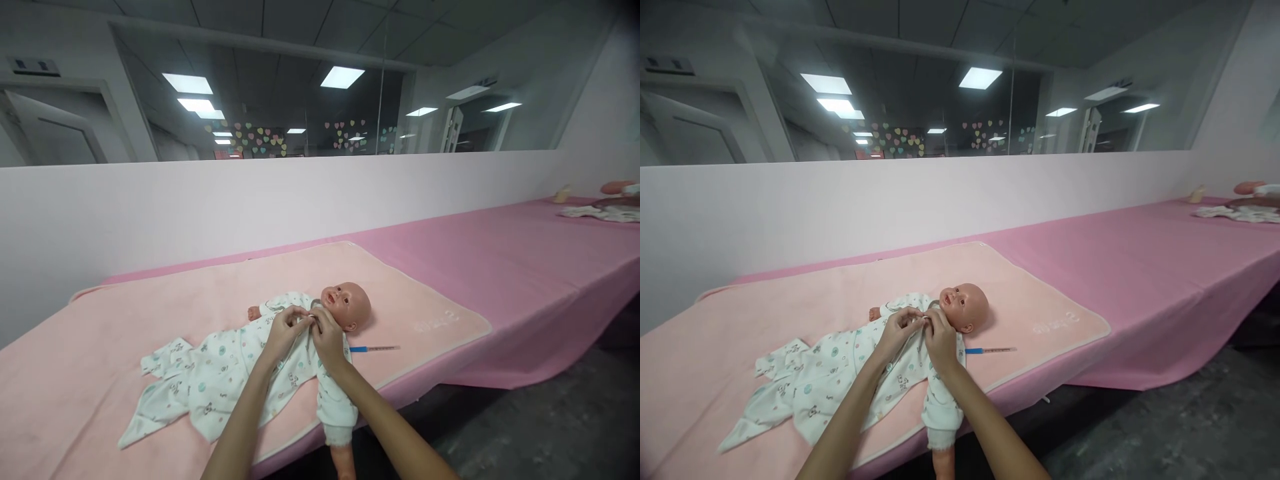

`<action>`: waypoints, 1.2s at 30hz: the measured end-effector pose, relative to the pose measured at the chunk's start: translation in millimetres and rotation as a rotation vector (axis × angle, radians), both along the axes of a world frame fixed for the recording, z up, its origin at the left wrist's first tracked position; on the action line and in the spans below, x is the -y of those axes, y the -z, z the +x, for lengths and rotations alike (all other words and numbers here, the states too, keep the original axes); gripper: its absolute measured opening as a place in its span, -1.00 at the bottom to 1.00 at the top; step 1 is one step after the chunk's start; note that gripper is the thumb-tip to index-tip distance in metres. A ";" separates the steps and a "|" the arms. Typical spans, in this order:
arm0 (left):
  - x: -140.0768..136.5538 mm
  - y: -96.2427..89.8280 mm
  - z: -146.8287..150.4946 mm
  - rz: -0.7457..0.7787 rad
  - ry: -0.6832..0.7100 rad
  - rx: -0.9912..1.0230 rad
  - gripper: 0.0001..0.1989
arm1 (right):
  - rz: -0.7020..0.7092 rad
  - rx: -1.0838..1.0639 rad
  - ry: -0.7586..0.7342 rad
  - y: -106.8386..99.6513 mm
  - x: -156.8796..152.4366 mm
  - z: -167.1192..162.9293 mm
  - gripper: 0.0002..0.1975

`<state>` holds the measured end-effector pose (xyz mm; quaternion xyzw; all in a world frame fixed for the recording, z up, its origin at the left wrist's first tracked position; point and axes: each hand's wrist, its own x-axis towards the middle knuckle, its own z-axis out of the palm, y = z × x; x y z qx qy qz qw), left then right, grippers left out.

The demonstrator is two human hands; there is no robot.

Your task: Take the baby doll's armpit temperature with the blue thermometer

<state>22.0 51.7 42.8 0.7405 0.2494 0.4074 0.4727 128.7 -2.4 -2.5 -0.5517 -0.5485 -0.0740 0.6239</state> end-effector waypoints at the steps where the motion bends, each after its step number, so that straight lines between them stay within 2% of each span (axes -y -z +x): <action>1: 0.7 0.6 -1.1 0.030 -0.008 -0.032 -0.75 | 0.000 0.001 -0.002 0.2 -0.1 0.0 -0.76; 10: 2.3 8.5 -4.8 0.120 -0.233 -0.092 -0.74 | 0.055 -0.049 -0.048 -1.2 2.3 -1.5 -0.78; 14: 4.7 6.8 -2.3 0.260 -0.250 -0.172 -0.73 | 0.025 -0.102 -0.025 -1.6 4.1 -1.6 -0.81; 17: 5.3 7.3 -0.9 0.293 -0.247 -0.219 -0.73 | 0.006 -0.125 -0.010 -0.4 3.7 -1.4 -0.81; 22: 0.8 9.6 -1.1 0.185 -0.213 -0.227 -0.71 | 0.007 -0.116 -0.005 -0.2 3.2 -0.9 -0.77; 29: 0.6 1.3 -2.6 -0.031 -0.040 -0.170 -0.70 | -0.013 -0.188 -0.018 0.0 3.8 -1.0 -0.78; 36: 2.0 0.7 -4.0 0.002 -0.062 -0.185 -0.71 | 0.009 -0.244 -0.052 1.8 2.5 -2.8 -0.84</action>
